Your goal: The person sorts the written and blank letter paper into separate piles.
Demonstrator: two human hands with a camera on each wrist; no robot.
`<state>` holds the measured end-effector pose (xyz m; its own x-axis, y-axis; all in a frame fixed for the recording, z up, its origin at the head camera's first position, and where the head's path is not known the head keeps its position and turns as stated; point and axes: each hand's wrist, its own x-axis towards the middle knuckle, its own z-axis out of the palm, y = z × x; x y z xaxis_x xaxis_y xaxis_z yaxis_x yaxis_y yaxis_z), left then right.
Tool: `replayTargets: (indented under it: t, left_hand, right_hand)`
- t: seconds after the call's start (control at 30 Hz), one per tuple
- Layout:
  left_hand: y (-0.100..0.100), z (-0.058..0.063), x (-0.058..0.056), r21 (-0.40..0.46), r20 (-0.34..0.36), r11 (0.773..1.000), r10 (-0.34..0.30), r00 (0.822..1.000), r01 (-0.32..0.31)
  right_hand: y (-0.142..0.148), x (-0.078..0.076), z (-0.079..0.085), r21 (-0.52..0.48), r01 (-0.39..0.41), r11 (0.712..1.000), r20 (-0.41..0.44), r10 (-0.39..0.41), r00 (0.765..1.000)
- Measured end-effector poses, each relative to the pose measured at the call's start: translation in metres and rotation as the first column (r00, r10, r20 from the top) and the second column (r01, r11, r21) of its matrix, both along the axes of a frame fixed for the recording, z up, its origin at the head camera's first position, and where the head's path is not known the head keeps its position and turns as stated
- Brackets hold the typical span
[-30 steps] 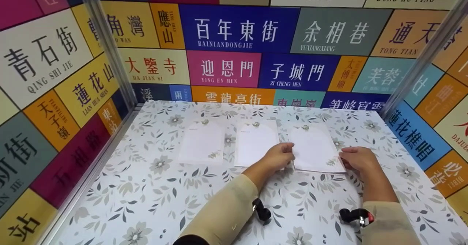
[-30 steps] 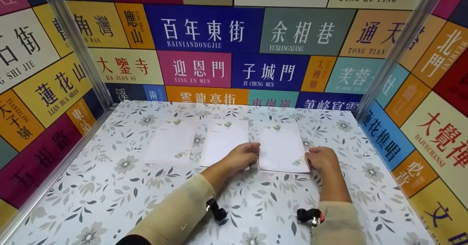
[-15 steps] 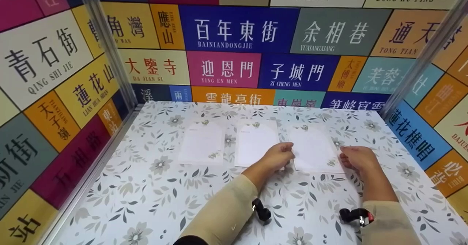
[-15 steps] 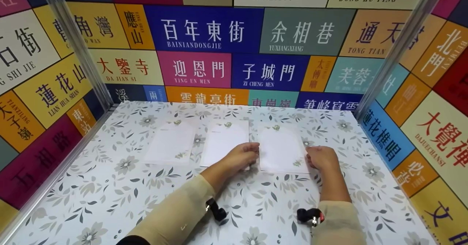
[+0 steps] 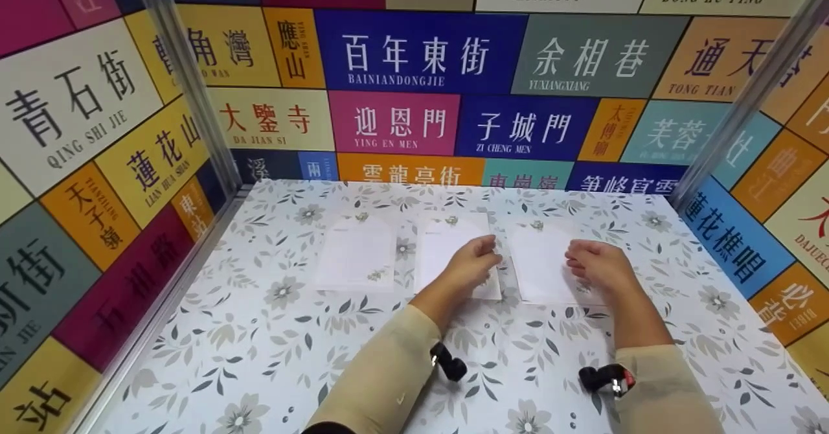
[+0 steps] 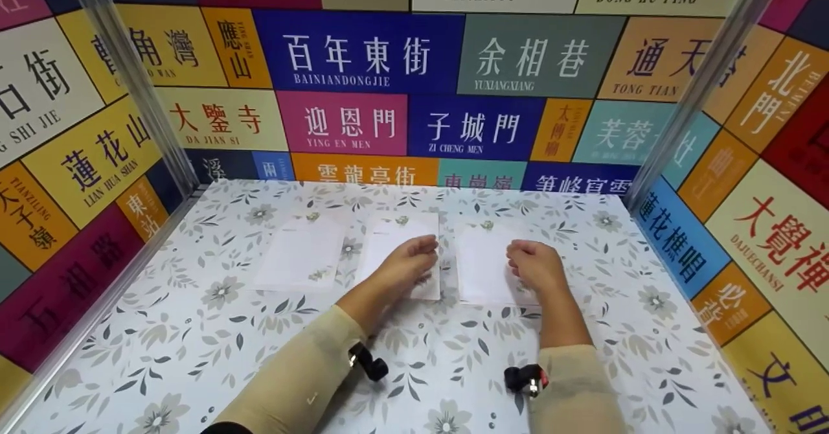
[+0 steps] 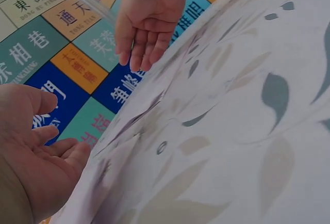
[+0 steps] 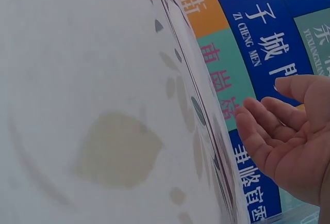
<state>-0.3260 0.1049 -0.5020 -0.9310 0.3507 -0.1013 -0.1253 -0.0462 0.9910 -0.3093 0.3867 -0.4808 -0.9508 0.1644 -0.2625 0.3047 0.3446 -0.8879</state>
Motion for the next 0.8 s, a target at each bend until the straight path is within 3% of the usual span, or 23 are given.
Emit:
replayTargets:
  t: [0.2, 0.33, 0.57, 0.8]
  left_hand:
    - [-0.012, 0.007, -0.007, 0.034, 0.013, 0.998, 0.049, 0.999, -0.05]
    - [-0.021, 0.012, -0.011, -0.007, 0.002, 0.997, 0.083, 0.997, -0.083]
    - [-0.048, 0.011, -0.021, -0.084, -0.061, 0.985, 0.148, 0.987, -0.153]
    - [-0.084, 0.007, -0.028, -0.109, -0.01, 0.971, 0.212, 0.977, -0.212]
  right_hand:
    - [-0.024, -0.006, 0.003, 0.016, -0.032, 0.999, -0.004, 0.032, 0.999]
    - [-0.04, -0.01, 0.004, 0.057, -0.077, 0.995, -0.05, 0.08, 0.996]
    - [-0.069, -0.022, 0.004, 0.172, -0.16, 0.972, -0.146, 0.186, 0.972]
    - [-0.094, -0.031, 0.003, 0.161, -0.205, 0.965, -0.13, 0.227, 0.965]
